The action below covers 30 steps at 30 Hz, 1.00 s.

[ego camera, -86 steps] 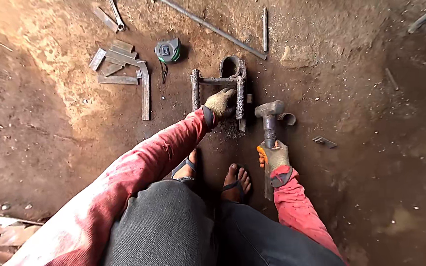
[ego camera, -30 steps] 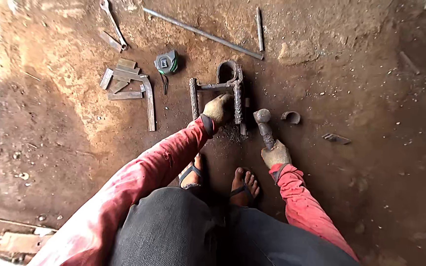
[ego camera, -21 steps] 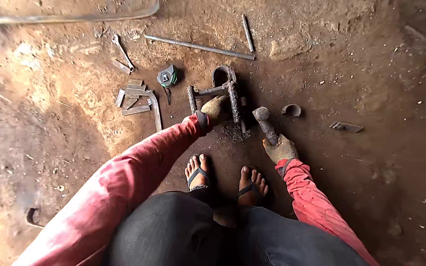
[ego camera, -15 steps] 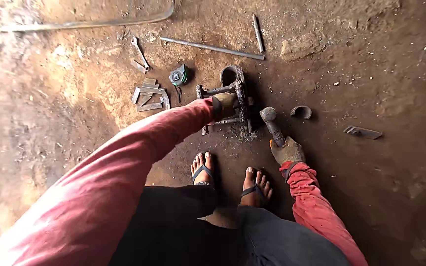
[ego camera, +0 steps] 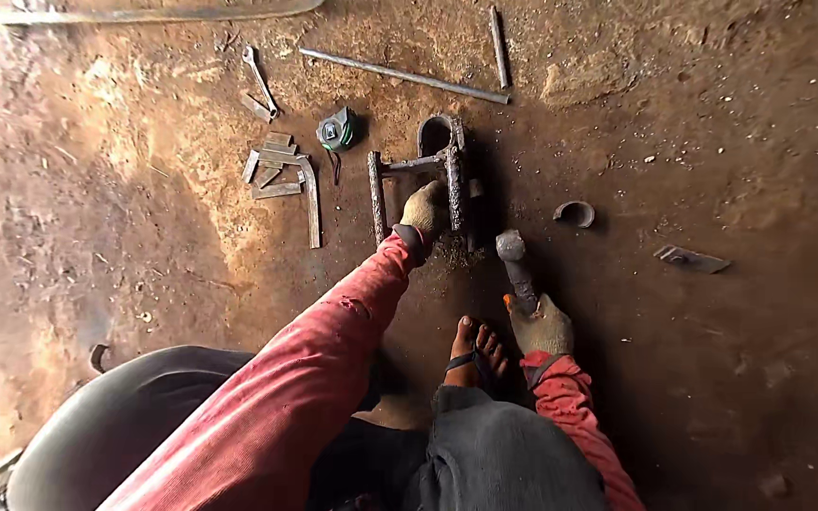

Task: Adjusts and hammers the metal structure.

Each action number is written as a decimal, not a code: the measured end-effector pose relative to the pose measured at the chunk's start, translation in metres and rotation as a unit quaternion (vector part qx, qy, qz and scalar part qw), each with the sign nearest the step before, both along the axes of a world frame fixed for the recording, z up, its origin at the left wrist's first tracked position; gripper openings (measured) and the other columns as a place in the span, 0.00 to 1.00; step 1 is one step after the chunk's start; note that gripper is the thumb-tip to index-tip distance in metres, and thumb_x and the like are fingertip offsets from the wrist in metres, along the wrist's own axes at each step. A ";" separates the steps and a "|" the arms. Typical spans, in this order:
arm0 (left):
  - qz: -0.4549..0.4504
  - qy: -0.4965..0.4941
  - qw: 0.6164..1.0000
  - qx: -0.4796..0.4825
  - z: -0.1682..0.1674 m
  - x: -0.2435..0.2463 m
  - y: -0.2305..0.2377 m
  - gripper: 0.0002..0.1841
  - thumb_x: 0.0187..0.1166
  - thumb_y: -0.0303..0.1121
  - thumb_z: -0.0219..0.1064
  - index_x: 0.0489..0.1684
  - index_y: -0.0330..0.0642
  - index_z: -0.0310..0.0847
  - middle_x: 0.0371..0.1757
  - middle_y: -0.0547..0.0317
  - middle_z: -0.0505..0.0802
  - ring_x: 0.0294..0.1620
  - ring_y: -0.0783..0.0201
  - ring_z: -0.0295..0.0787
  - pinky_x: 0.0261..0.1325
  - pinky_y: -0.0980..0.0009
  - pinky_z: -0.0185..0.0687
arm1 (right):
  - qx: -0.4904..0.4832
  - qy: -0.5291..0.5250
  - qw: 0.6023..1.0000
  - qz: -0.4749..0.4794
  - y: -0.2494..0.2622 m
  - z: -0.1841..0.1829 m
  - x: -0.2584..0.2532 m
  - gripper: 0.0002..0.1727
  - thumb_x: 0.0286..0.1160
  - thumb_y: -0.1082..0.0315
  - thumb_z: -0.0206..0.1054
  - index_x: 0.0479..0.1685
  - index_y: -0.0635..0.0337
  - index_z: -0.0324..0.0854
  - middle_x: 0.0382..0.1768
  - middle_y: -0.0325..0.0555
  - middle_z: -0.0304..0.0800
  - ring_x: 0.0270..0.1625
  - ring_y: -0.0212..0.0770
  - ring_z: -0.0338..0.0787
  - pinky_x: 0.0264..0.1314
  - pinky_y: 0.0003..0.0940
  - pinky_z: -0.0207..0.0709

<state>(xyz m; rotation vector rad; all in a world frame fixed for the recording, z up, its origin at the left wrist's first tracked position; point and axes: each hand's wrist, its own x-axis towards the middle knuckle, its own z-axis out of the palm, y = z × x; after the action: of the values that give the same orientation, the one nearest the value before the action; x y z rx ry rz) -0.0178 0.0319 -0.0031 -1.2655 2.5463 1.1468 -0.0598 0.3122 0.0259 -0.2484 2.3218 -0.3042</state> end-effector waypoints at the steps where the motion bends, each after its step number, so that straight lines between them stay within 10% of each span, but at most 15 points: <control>1: -0.004 -0.001 1.000 -0.004 0.000 0.000 0.001 0.18 0.71 0.37 0.75 0.59 0.44 0.87 0.53 0.50 0.95 0.57 0.53 0.93 0.65 0.43 0.85 | 0.006 0.019 1.000 0.002 0.003 -0.001 0.003 0.35 0.77 0.40 0.69 0.66 0.65 0.83 0.55 0.65 0.92 0.59 0.64 0.92 0.63 0.66 0.81; 6: -0.022 0.021 0.999 0.008 -0.001 0.007 0.001 0.16 0.68 0.36 0.76 0.53 0.44 0.88 0.49 0.52 0.95 0.53 0.54 0.93 0.62 0.44 0.86 | 0.032 0.084 0.996 0.023 -0.002 -0.002 0.007 0.39 0.79 0.41 0.66 0.81 0.59 0.73 0.58 0.63 0.93 0.59 0.64 0.93 0.61 0.67 0.82; 30: -0.011 0.026 0.995 0.093 -0.002 0.004 -0.012 0.21 0.70 0.42 0.75 0.61 0.49 0.85 0.53 0.54 0.95 0.56 0.56 0.92 0.62 0.42 0.85 | 0.049 -0.014 0.999 -0.004 -0.039 0.054 -0.019 0.28 0.85 0.54 0.64 0.74 0.67 0.79 0.67 0.61 0.89 0.73 0.55 0.87 0.80 0.51 0.72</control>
<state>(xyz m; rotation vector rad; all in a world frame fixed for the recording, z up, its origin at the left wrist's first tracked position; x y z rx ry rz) -0.0142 0.0195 -0.0050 -1.1757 2.4140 1.3929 -0.0784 0.2736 0.0802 -0.1841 2.3035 -0.1958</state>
